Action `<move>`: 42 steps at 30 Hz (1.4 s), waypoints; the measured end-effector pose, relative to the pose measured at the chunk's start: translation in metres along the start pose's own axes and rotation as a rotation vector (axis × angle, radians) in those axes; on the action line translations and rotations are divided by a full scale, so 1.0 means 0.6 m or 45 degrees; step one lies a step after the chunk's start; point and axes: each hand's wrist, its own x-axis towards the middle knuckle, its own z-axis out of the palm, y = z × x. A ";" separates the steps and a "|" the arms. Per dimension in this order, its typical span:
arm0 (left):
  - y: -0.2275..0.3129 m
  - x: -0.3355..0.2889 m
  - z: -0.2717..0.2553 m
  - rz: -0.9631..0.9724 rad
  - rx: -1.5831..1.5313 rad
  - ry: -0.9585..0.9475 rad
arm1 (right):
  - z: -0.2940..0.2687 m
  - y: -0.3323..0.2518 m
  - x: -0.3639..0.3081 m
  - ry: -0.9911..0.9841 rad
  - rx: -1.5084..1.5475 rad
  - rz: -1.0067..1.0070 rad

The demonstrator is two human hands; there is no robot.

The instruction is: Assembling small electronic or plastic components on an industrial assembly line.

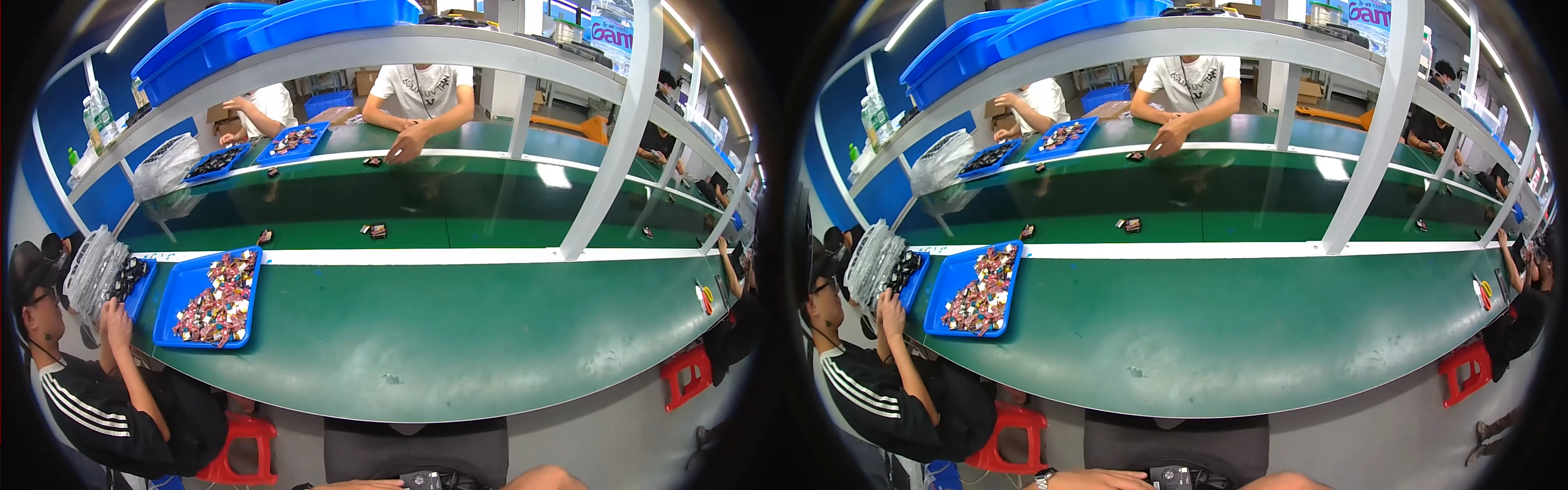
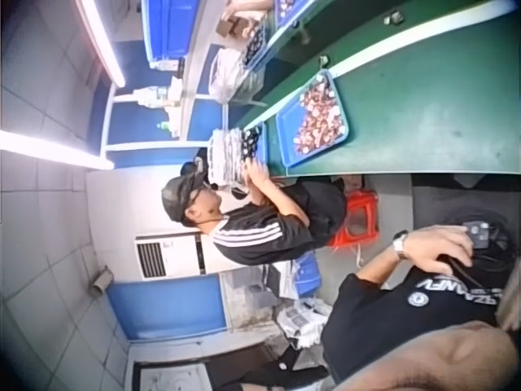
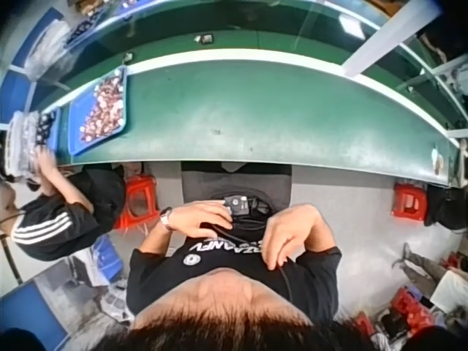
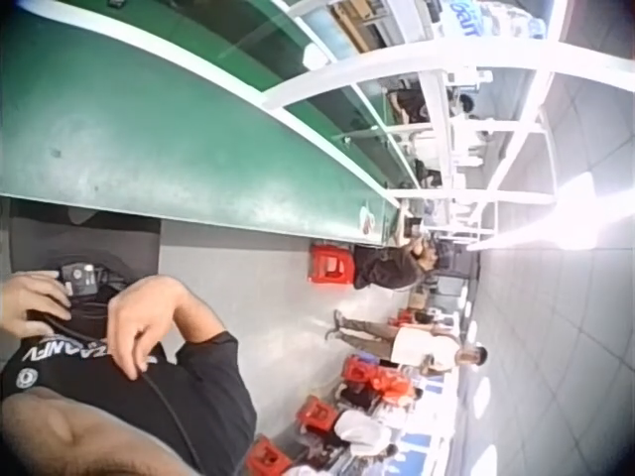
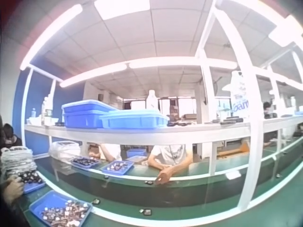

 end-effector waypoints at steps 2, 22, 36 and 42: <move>0.003 0.021 0.016 -0.114 -0.045 -0.090 | 0.007 -0.021 -0.019 -0.075 0.000 -0.008; -0.018 0.119 0.007 0.214 -0.381 -0.688 | -0.003 -0.065 0.014 -0.238 -0.175 -0.208; -0.013 0.172 0.018 0.481 -0.318 -0.648 | 0.036 -0.076 0.054 0.209 -0.591 -0.340; -0.170 0.149 0.081 0.520 -0.648 -0.857 | 0.040 -0.111 0.075 0.103 -0.560 -0.510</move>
